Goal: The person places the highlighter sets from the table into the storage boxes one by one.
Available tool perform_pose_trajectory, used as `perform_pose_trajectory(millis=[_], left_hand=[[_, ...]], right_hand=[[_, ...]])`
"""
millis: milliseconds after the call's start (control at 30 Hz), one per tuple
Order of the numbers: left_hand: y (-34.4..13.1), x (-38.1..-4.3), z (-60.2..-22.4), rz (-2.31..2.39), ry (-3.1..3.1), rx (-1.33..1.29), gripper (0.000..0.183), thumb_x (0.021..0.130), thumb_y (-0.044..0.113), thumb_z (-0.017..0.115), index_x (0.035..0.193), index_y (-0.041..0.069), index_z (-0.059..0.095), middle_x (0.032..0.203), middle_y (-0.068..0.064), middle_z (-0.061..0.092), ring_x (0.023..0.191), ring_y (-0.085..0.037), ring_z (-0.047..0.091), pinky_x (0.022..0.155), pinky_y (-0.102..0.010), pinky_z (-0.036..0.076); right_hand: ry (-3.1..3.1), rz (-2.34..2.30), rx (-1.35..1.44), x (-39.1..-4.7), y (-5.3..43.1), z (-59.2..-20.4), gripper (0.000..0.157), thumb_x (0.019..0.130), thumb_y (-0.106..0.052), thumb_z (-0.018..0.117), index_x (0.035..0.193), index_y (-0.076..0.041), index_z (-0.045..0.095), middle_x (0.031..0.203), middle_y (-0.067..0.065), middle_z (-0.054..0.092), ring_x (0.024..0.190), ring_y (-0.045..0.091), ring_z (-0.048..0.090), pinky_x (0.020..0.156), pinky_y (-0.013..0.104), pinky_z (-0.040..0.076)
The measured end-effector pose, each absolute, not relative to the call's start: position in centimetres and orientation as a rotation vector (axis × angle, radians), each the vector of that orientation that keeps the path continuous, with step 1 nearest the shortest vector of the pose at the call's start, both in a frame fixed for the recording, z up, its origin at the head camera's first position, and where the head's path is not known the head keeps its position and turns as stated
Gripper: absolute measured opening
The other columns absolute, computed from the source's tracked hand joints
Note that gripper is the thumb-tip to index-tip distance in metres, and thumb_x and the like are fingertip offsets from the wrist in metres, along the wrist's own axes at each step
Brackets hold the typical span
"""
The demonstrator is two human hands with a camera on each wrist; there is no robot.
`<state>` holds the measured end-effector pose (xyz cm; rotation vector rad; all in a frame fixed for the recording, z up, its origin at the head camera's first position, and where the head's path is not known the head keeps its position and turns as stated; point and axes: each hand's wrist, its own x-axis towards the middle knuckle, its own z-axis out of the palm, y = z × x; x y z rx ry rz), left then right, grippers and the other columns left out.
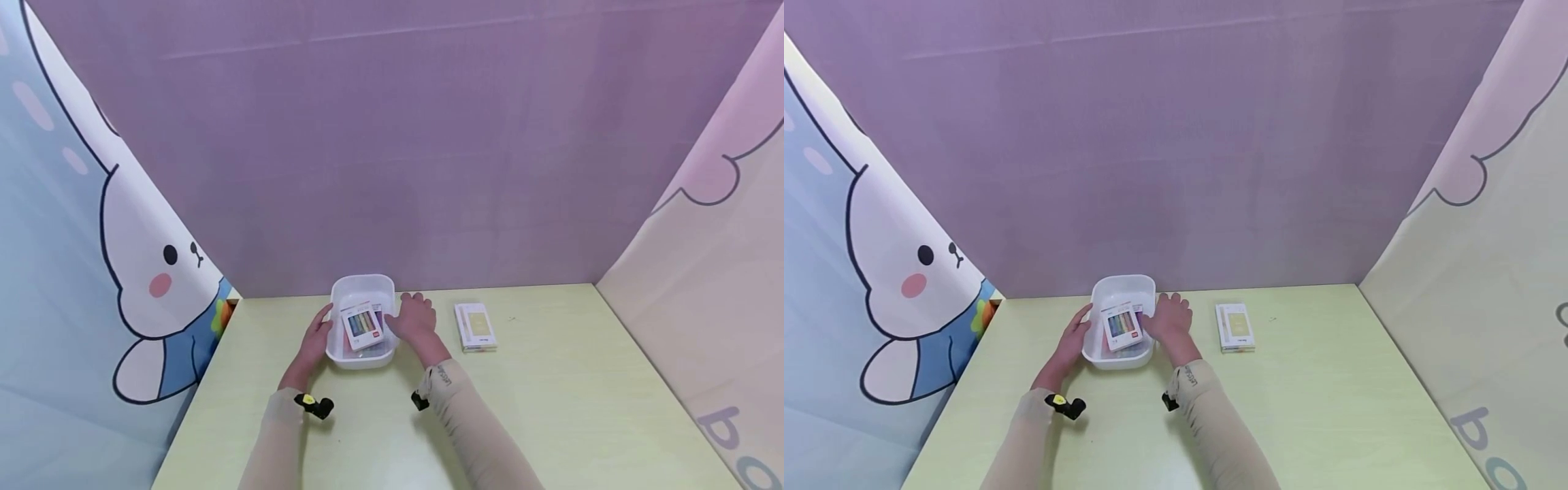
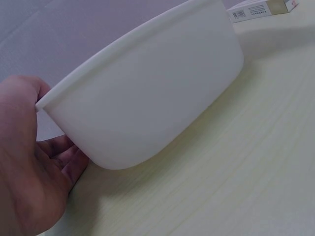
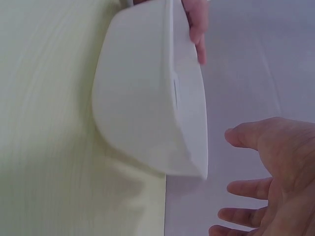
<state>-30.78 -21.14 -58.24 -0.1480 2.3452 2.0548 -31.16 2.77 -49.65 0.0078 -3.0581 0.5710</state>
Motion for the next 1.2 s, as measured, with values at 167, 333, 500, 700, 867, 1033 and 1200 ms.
perform_pose_trajectory(millis=[167,333,500,700,867,1033,1200], left_hand=[[-21.3,-30.8,-58.2,2.051,2.338,-0.156,0.046,0.105,0.023,0.039,0.151,0.027,0.036,0.151,-0.018,0.034,0.129,-0.036,0.042,0.104,-0.051,0.036],[-21.3,-30.7,-58.3,2.061,2.329,-0.138,0.046,0.105,0.021,0.038,0.151,0.025,0.035,0.152,-0.019,0.033,0.129,-0.038,0.042,0.103,-0.052,0.036],[-21.1,-31.0,-58.4,2.038,2.353,-0.159,0.046,0.105,0.023,0.039,0.150,0.028,0.036,0.150,-0.018,0.035,0.127,-0.037,0.043,0.102,-0.051,0.038],[-21.0,-31.2,-58.5,2.041,2.367,-0.148,0.046,0.104,0.023,0.039,0.151,0.026,0.036,0.149,-0.020,0.037,0.126,-0.037,0.045,0.101,-0.051,0.039],[-21.2,-31.2,-58.5,2.031,2.367,-0.154,0.047,0.105,0.024,0.039,0.151,0.029,0.035,0.151,-0.018,0.035,0.128,-0.037,0.043,0.103,-0.052,0.037],[-21.3,-30.9,-58.3,2.067,2.321,-0.139,0.047,0.105,0.021,0.038,0.152,0.024,0.033,0.152,-0.021,0.033,0.129,-0.040,0.041,0.104,-0.052,0.036],[-21.2,-30.2,-57.0,2.106,2.242,-0.085,0.048,0.105,0.015,0.037,0.153,0.016,0.031,0.150,-0.026,0.033,0.127,-0.042,0.043,0.100,-0.051,0.040]], right_hand=[[-3.050,0.599,-0.016,-31.0,4.6,-50.1,0.063,0.085,-0.049,0.066,0.129,-0.005,0.056,0.120,0.018,0.054,0.108,0.037,0.050,0.088,0.050,0.045],[-3.043,0.603,-0.043,-30.8,6.7,-51.0,0.063,0.085,-0.048,0.067,0.128,-0.003,0.056,0.120,0.020,0.053,0.108,0.039,0.050,0.089,0.051,0.045],[-3.052,0.606,-0.073,-30.5,8.9,-51.6,0.065,0.085,-0.047,0.066,0.130,-0.002,0.054,0.121,0.021,0.052,0.109,0.040,0.048,0.089,0.052,0.044],[-3.046,0.625,-0.076,-30.2,11.1,-51.3,0.065,0.087,-0.045,0.066,0.132,-0.001,0.053,0.124,0.023,0.051,0.109,0.042,0.048,0.088,0.054,0.043],[-3.036,0.602,-0.088,-30.3,12.5,-51.6,0.066,0.087,-0.046,0.064,0.133,-0.001,0.052,0.126,0.023,0.050,0.109,0.042,0.048,0.088,0.054,0.043],[-3.007,0.589,-0.117,-30.6,14.1,-52.2,0.068,0.086,-0.044,0.065,0.134,0.002,0.049,0.125,0.027,0.050,0.111,0.046,0.046,0.089,0.057,0.042],[-2.997,0.560,-0.213,-30.6,15.6,-53.0,0.073,0.085,-0.046,0.066,0.133,0.004,0.046,0.122,0.029,0.049,0.112,0.047,0.043,0.089,0.058,0.040]])
